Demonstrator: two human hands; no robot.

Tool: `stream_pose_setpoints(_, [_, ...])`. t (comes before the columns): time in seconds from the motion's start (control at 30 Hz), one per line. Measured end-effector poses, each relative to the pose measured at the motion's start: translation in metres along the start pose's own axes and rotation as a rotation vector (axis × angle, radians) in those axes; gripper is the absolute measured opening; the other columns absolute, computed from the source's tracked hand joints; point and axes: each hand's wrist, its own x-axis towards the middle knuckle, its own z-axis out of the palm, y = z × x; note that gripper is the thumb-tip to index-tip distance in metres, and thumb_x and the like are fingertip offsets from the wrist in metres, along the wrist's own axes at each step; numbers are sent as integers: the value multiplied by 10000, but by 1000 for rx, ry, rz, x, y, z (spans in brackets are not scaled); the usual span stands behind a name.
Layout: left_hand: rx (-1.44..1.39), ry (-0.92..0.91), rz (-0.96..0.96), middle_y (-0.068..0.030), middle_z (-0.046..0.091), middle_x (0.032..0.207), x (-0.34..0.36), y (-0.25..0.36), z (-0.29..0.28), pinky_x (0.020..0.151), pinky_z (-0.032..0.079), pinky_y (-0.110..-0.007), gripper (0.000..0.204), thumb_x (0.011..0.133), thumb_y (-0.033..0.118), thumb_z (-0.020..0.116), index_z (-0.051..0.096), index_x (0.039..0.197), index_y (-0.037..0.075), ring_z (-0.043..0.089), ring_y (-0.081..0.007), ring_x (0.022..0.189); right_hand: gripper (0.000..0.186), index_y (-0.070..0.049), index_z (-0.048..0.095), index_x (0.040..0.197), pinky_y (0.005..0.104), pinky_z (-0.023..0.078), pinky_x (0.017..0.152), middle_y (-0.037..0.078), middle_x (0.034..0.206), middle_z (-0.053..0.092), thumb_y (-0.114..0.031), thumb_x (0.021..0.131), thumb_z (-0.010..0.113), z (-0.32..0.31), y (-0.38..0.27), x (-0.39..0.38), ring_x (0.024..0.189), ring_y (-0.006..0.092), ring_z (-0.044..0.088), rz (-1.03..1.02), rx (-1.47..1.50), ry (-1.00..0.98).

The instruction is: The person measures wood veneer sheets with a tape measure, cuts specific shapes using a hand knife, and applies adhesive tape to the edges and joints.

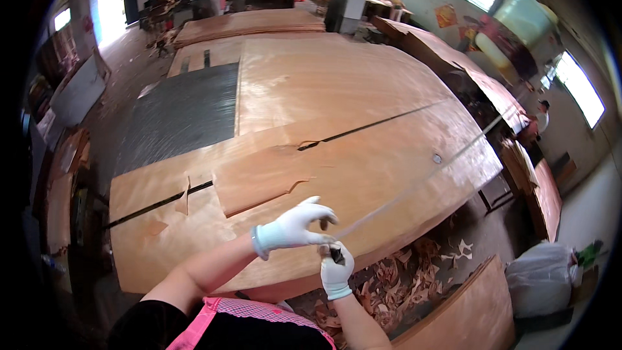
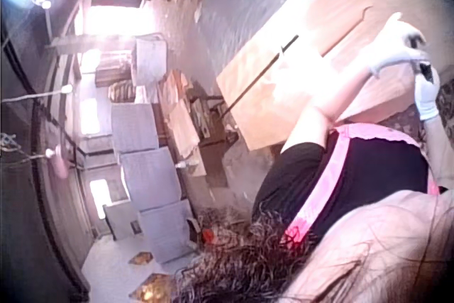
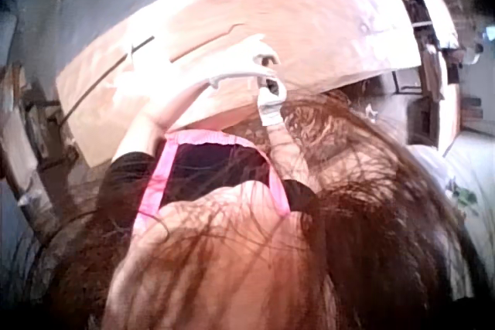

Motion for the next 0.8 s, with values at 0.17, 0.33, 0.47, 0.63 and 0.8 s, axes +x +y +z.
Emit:
stream_pose_setpoints(0.17, [555,150,129,-48,627,688,0,-6,-3,1108,328,-540,90,736,133,675,653,649,132,619,-264,729,69,-3,660,812,261,438,580,38,658,572,-29,870,688,12,-50,-15,592,128,541,-410,-571,-335])
stream_pose_setpoints(0.33, [-719,364,-558,-107,696,1017,-53,-51,-16,962,459,-312,610,980,409,590,422,1452,60,661,-175,996,273,13,663,1172,226,449,587,-33,706,564,-171,985,589,52,-53,-20,629,60,521,42,-224,-580])
stream_pose_setpoints(0.47, [-1007,179,-644,-138,686,1105,-146,-78,-33,980,480,-355,639,1002,559,410,625,1209,-6,647,-219,1043,429,-29,517,1402,190,363,517,-58,679,499,-180,1002,551,83,-37,-5,568,18,436,581,-191,-762])
stream_pose_setpoints(0.63, [-749,367,-785,-77,726,967,-250,-48,-70,883,500,-298,253,944,177,662,696,1090,-27,649,-134,912,433,-4,509,1399,200,319,474,-65,642,464,-126,985,551,149,-16,-22,521,23,393,730,-142,-850])
stream_pose_setpoints(0.8, [-688,554,-888,-77,723,960,-342,-33,-80,814,522,-266,245,922,125,678,684,1098,-46,655,-114,850,433,-17,505,1409,202,327,493,-44,691,542,-152,998,530,213,48,-48,530,25,407,298,-518,-1192])
